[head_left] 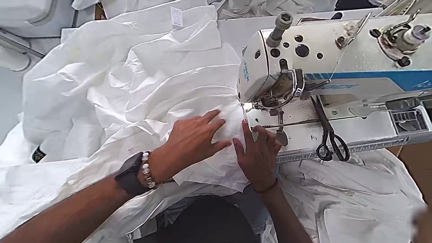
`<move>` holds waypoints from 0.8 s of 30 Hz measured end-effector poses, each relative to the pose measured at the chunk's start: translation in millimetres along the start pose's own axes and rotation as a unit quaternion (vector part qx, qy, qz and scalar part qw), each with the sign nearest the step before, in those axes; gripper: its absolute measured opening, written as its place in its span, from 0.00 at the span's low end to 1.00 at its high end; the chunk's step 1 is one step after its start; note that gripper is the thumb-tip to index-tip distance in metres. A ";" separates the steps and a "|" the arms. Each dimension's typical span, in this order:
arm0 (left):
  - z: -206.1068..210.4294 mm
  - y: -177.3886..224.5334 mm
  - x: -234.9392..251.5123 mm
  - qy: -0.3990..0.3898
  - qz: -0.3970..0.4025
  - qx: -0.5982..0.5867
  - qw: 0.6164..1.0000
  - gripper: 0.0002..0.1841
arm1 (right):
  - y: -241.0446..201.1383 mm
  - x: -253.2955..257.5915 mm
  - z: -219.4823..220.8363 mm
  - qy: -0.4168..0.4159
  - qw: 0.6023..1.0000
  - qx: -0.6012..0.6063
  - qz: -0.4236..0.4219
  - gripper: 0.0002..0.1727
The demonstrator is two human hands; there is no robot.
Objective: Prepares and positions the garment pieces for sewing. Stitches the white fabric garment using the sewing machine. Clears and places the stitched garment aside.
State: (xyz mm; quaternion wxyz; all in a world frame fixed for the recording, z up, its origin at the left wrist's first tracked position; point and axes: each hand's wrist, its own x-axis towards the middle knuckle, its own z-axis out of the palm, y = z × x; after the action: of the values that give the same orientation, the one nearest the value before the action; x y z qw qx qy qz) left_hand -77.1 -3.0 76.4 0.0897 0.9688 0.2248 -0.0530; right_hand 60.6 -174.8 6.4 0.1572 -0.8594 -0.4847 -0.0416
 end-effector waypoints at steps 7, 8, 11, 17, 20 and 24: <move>69.4 6.2 50.4 0.198 0.130 -0.121 0.964 0.20 | 85.7 39.6 -39.7 0.025 0.992 0.107 0.059 0.16; 68.7 2.1 51.0 0.193 0.141 -0.111 0.965 0.21 | 94.3 42.9 -38.1 0.015 0.993 0.107 0.049 0.16; 64.1 -13.0 53.5 0.182 0.185 -0.108 0.960 0.22 | 83.1 49.6 -26.6 -0.012 0.992 0.130 0.002 0.14; 55.7 -34.9 64.6 0.155 0.252 -0.092 0.951 0.24 | 24.3 52.6 7.7 0.086 0.990 0.105 -0.031 0.13; 55.5 -44.4 71.5 0.144 0.273 -0.092 0.947 0.24 | 14.5 39.4 12.2 0.099 0.985 0.108 -0.096 0.17; 52.8 -55.7 83.0 0.135 0.309 -0.073 0.938 0.25 | 10.2 23.9 15.1 0.086 0.989 0.069 -0.097 0.21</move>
State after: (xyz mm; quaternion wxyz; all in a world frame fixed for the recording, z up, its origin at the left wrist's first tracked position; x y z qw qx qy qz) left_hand -31.1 71.0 4.5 0.1413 0.9793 -0.0729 0.1252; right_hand 80.6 -155.4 -4.9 0.2527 -0.7888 -0.5519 -0.0966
